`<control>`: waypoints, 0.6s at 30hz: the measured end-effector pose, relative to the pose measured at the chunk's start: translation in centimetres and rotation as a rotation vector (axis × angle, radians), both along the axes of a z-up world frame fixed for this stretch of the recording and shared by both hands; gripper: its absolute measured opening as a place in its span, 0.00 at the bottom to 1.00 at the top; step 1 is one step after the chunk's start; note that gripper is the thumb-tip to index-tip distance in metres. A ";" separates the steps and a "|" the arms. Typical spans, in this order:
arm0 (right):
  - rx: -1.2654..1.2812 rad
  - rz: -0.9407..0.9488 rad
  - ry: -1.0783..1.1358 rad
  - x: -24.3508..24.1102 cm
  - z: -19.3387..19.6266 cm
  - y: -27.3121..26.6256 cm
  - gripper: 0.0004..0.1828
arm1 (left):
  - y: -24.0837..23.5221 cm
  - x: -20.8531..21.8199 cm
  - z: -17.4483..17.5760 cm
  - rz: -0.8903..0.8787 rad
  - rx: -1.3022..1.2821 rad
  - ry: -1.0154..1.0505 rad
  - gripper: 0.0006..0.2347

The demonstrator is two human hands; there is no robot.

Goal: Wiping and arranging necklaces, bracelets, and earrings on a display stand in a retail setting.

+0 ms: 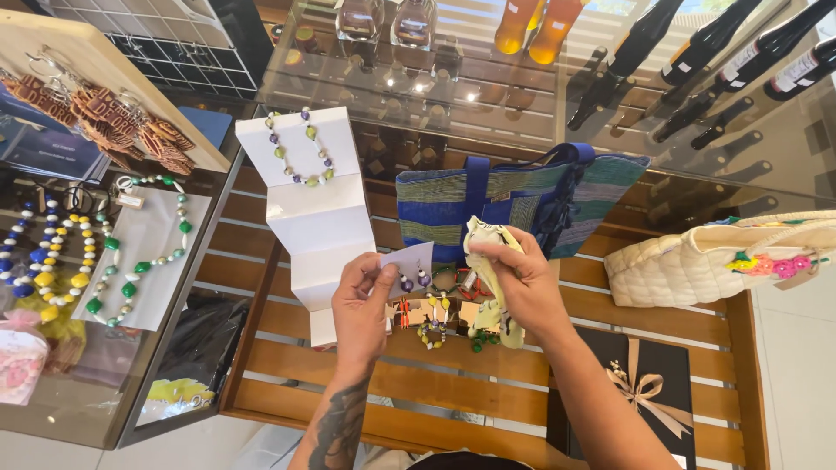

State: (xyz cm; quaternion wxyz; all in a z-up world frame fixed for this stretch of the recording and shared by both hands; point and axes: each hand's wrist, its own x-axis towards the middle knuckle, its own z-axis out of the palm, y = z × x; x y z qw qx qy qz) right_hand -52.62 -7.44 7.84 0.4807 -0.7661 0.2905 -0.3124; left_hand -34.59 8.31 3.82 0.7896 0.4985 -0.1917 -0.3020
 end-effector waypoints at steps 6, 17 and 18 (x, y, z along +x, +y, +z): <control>0.084 0.095 0.091 1.2 3.0 0.6 0.15 | 0.2 0.2 1.4 -0.037 -0.058 0.249 0.08; 0.373 0.092 -0.236 2.2 3.7 3.4 0.25 | 1.2 -0.3 1.6 0.027 -0.005 0.191 0.05; 0.460 0.121 -0.273 2.0 3.4 3.8 0.24 | 1.3 -0.4 1.8 0.034 -0.012 0.195 0.05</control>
